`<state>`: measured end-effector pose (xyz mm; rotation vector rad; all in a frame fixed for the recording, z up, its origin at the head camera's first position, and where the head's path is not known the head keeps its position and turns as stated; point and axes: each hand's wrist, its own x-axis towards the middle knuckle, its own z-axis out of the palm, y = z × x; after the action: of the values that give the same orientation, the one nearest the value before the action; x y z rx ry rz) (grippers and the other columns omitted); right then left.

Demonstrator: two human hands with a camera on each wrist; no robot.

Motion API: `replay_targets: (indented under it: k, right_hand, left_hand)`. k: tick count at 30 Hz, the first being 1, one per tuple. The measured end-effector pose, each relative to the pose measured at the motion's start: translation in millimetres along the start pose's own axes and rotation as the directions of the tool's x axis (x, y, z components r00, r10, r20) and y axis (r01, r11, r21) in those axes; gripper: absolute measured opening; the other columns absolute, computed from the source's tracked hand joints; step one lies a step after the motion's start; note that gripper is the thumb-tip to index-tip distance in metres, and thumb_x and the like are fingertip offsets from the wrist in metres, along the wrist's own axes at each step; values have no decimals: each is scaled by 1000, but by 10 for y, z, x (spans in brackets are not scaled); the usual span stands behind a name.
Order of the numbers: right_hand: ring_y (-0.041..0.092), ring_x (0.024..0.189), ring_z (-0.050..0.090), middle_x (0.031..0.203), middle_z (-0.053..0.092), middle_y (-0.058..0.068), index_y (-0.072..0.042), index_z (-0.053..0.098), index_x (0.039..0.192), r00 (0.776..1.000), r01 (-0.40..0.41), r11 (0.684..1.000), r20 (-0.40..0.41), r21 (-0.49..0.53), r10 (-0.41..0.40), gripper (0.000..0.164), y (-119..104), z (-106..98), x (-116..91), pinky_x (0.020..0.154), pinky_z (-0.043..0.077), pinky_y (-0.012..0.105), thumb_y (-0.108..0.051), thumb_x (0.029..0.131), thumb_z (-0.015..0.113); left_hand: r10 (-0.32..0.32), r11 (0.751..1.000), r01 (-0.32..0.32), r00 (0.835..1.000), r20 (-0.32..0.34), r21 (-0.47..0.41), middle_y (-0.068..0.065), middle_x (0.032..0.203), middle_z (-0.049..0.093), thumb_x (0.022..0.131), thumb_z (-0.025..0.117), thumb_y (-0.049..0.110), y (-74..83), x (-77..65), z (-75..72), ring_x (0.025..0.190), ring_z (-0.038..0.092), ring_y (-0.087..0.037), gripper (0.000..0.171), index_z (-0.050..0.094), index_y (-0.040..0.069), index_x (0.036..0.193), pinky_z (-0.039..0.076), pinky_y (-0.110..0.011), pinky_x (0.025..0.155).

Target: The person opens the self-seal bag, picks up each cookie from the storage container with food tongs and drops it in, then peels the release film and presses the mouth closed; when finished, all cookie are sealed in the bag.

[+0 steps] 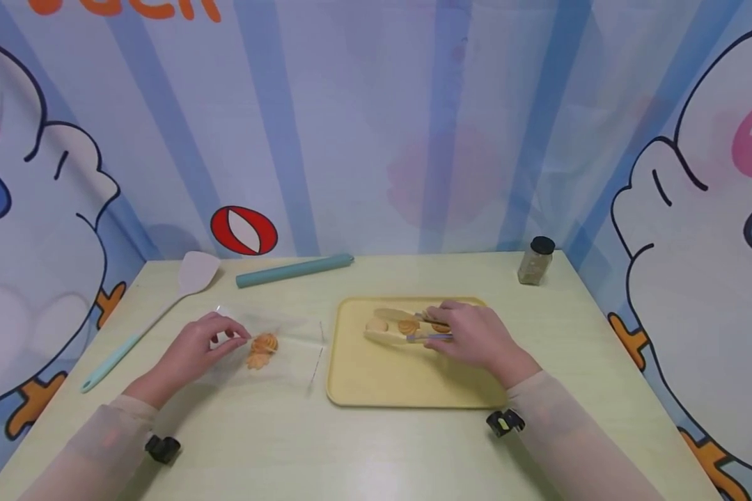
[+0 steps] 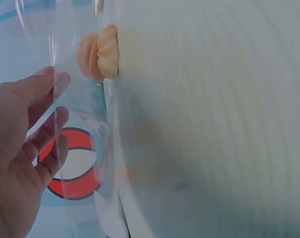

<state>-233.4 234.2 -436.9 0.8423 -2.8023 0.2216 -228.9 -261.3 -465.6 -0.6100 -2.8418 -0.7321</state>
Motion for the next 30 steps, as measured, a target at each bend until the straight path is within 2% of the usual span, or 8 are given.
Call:
replay_targets:
  k: [24,30]
  right_hand:
    - [19,77,70,114,75,4,-19,73,130,998,28,999,-61,-22,-30,52,-54,8,-32,57,52,35,-47,87,81]
    - [16,76,70,114,76,2,-18,74,129,992,60,998,-114,12,-59,51,-136,-14,-47,59,54,36,-47,87,81]
  left_hand:
    - [-10,1000,10,1000,-2,1,2,98,72,92,79,14,-3,-24,2,94,64,-25,11,77,20,101,53,-35,77]
    - [-3,1000,3,1000,-3,5,2,99,73,92,79,13,-1,-20,10,94,64,-24,12,77,19,102,54,-35,77]
